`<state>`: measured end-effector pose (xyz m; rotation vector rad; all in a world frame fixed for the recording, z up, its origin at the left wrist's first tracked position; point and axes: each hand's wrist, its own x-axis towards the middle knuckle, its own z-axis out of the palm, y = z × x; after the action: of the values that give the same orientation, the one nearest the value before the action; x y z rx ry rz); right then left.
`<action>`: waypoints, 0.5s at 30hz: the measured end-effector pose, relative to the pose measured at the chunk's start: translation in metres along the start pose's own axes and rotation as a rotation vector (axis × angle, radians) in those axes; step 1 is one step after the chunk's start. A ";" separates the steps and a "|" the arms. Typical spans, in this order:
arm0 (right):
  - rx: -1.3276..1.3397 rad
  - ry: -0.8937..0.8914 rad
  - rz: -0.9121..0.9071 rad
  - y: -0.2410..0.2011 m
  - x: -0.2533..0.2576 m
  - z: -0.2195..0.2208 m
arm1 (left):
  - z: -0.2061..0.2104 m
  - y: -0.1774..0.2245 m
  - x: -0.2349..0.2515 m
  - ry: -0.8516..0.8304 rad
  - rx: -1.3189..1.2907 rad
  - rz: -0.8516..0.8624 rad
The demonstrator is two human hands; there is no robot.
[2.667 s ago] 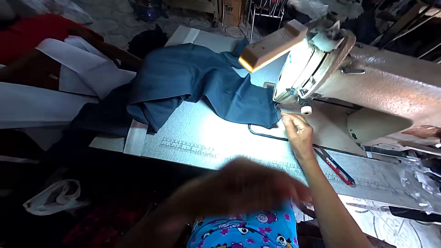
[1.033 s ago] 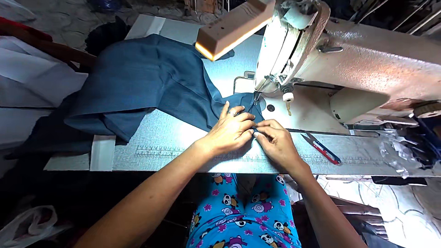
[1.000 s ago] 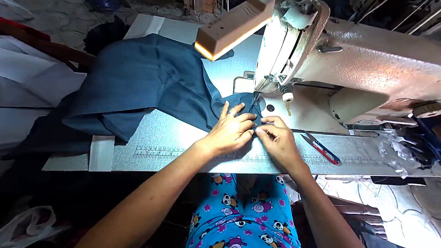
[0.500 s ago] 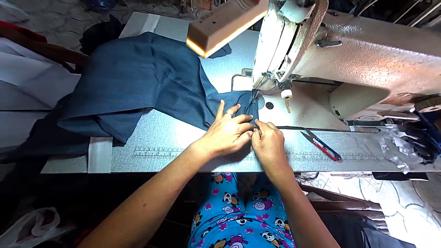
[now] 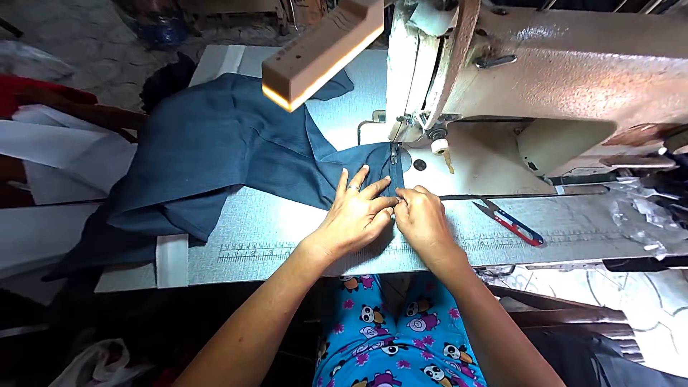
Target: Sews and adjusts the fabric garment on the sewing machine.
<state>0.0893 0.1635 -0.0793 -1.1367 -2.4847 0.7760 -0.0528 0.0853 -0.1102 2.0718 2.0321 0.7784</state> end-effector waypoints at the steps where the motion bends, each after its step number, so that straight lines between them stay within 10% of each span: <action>1: 0.004 -0.006 -0.008 0.001 0.003 -0.001 | 0.000 -0.001 0.002 0.002 -0.001 -0.001; 15: -0.007 0.041 -0.076 0.008 0.032 0.000 | -0.012 -0.017 0.040 -0.046 -0.144 -0.116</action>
<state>0.0739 0.1924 -0.0822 -1.0434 -2.4832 0.7159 -0.0748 0.1216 -0.0966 1.8600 1.9882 0.8223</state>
